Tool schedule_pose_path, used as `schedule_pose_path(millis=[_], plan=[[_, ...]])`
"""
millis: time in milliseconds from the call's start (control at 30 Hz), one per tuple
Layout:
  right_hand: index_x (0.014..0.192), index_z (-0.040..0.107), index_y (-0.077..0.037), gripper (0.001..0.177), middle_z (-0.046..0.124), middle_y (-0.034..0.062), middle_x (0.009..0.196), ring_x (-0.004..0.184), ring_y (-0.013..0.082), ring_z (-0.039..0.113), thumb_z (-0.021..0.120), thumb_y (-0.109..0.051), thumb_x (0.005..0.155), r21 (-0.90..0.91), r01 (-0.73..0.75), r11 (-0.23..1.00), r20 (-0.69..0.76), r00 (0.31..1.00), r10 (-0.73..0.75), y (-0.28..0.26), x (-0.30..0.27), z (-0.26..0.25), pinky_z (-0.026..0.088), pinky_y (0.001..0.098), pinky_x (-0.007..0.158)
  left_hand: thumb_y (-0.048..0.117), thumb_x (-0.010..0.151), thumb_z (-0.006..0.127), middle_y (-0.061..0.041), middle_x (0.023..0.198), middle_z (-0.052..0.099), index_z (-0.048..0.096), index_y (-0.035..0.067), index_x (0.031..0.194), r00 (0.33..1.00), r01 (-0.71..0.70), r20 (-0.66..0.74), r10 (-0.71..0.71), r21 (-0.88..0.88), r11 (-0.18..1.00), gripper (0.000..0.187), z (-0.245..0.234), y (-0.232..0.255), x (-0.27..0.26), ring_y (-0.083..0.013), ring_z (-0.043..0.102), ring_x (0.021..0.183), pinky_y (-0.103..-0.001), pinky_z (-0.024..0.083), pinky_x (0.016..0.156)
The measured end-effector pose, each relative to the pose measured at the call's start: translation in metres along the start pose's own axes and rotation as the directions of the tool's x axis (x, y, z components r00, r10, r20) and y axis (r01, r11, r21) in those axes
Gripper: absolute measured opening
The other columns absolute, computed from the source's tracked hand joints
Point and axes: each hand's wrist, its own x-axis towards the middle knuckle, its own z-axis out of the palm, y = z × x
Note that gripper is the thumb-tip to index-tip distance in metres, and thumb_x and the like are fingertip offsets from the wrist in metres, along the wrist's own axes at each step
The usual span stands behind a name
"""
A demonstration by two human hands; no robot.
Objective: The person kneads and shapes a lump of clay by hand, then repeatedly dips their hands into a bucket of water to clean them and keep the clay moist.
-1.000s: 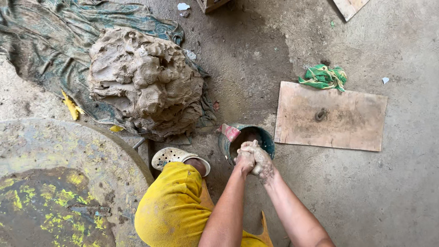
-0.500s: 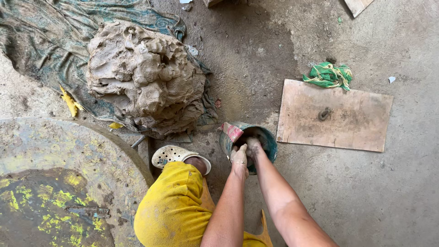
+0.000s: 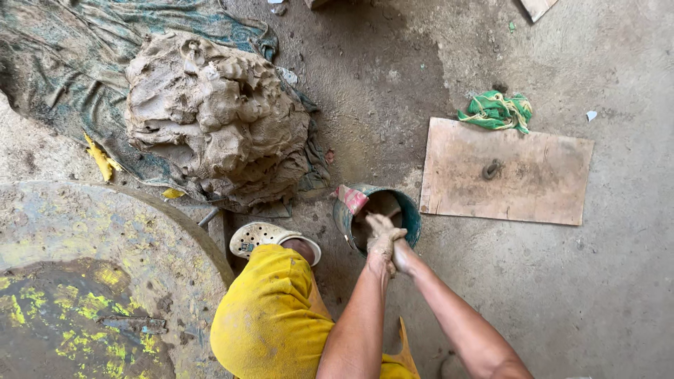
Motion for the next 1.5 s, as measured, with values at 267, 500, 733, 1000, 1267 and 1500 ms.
schedule_pose_path(millis=[267,500,733,1000,1267,1500], plan=[[0.153,0.046,0.006,0.055,0.03,0.015,0.172,0.159,0.0233,0.022,0.056,-0.014,0.103,0.617,-0.034,0.786,-0.052,0.995,0.085,-0.063,-0.051,-0.001,0.019,0.0385,0.127,0.002,0.087,0.064,-0.009,0.061,0.056,0.067,0.0,0.09,0.982,-0.054,-0.179,-0.057,-0.56,0.827,0.005,-0.016,-0.034,0.069,-0.0248,0.05,0.046,-0.042,0.043,0.041],[0.147,0.04,-0.015,0.064,0.05,0.0143,0.134,0.111,0.0285,0.06,0.065,-0.013,0.089,0.948,-0.183,0.262,0.072,0.921,0.383,-0.144,-0.027,-0.014,0.054,0.044,0.097,0.032,0.095,0.06,-0.009,0.091,0.063,0.074,0.005,0.104,0.992,0.003,-0.125,0.007,0.08,0.997,0.032,-0.007,0.025,0.011,-0.0252,0.056,0.083,-0.041,0.043,0.077],[0.102,0.059,-0.011,0.022,0.063,0.0103,0.091,0.079,0.0257,0.066,0.069,-0.002,0.084,0.984,-0.177,0.038,0.122,0.805,0.581,-0.089,0.027,-0.009,0.061,0.0417,0.07,0.023,0.089,0.055,-0.025,0.131,0.06,0.066,0.003,0.125,0.98,-0.145,0.001,0.201,0.695,0.705,0.043,-0.012,0.033,-0.002,-0.0432,0.057,0.123,-0.048,0.045,0.104],[0.102,0.062,-0.009,0.011,0.062,0.0095,0.087,0.076,0.0223,0.063,0.065,-0.008,0.091,0.908,-0.368,0.202,0.107,0.668,0.737,-0.022,0.097,0.003,0.058,0.0368,0.066,0.014,0.085,0.052,-0.023,0.131,0.074,0.07,-0.002,0.133,0.983,-0.074,-0.162,0.084,0.07,0.995,0.054,-0.016,-0.032,0.049,-0.0312,0.069,0.117,-0.037,0.05,0.104],[0.106,0.061,-0.005,0.01,0.06,0.0092,0.089,0.078,0.0187,0.06,0.06,-0.013,0.1,0.975,-0.222,0.013,0.153,0.715,0.682,-0.015,0.089,0.008,0.057,0.032,0.065,0.035,0.093,0.072,-0.014,0.15,0.05,0.036,0.001,0.155,0.939,0.017,-0.333,-0.089,-0.213,0.977,0.079,-0.025,0.017,0.02,-0.0228,0.05,0.132,-0.038,0.039,0.111],[0.109,0.061,-0.002,0.016,0.059,0.0089,0.092,0.08,0.0156,0.058,0.057,-0.018,0.107,0.882,0.124,-0.454,0.079,0.912,0.402,0.02,0.062,0.02,0.056,0.0277,0.065,0.033,0.083,0.08,-0.011,0.133,0.064,0.051,0.008,0.143,0.991,0.131,0.108,-0.081,-0.65,0.748,0.071,-0.019,0.05,-0.026,-0.0218,0.064,0.118,-0.038,0.055,0.102]])
